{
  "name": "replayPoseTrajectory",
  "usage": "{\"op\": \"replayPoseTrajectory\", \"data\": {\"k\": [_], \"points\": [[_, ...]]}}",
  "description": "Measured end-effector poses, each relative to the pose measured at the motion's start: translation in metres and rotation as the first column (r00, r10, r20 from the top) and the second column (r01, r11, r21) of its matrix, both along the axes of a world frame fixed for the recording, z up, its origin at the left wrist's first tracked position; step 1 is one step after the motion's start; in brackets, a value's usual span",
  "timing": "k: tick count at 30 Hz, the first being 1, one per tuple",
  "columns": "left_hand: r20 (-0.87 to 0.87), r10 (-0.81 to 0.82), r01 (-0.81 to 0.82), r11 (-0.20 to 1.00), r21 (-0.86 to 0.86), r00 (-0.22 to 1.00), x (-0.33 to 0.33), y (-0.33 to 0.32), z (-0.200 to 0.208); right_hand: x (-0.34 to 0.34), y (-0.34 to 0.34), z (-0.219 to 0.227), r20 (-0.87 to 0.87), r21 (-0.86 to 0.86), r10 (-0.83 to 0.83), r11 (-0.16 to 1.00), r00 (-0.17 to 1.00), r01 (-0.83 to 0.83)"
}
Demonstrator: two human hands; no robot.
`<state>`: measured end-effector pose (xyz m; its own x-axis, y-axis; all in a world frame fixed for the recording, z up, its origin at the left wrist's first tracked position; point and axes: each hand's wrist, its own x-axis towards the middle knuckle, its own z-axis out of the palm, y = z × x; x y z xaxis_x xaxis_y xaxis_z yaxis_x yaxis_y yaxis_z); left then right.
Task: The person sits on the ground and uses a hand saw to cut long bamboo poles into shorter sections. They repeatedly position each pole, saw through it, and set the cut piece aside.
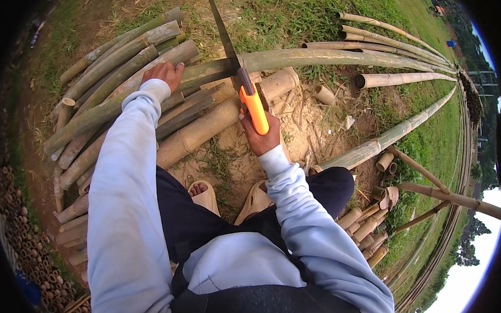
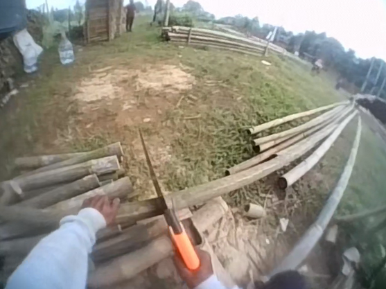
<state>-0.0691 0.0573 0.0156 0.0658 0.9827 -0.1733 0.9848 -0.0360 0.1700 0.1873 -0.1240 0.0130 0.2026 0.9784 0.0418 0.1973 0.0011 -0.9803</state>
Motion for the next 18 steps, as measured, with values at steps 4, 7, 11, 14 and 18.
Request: {"op": "replayPoseTrajectory", "data": {"k": [4, 7, 11, 14, 18], "points": [[-0.05, 0.036, -0.04, 0.996, -0.079, 0.998, -0.001, -0.003, -0.001, 0.025, -0.157, 0.04, 0.114, -0.212, 0.044, 0.977, 0.993, -0.019], [-0.038, 0.056, -0.058, 0.997, -0.048, 0.998, -0.002, -0.008, -0.003, 0.036, -0.199, 0.067, 0.241, -0.168, 0.053, 0.986, 0.969, -0.012], [-0.034, 0.097, -0.1, 0.988, -0.116, 0.995, 0.015, -0.009, 0.005, 0.028, -0.09, 0.031, 0.095, -0.222, 0.029, 0.975, 0.995, -0.008], [-0.012, 0.05, -0.051, 0.998, -0.033, 0.999, 0.014, -0.001, 0.006, 0.009, -0.004, 0.014, 0.054, -0.128, 0.037, 0.991, 0.998, -0.03], [-0.023, -0.021, 0.019, 0.996, -0.084, 1.0, 0.009, 0.001, 0.012, 0.019, -0.064, 0.017, -0.029, -0.253, 0.057, 0.965, 0.998, -0.062]]}}
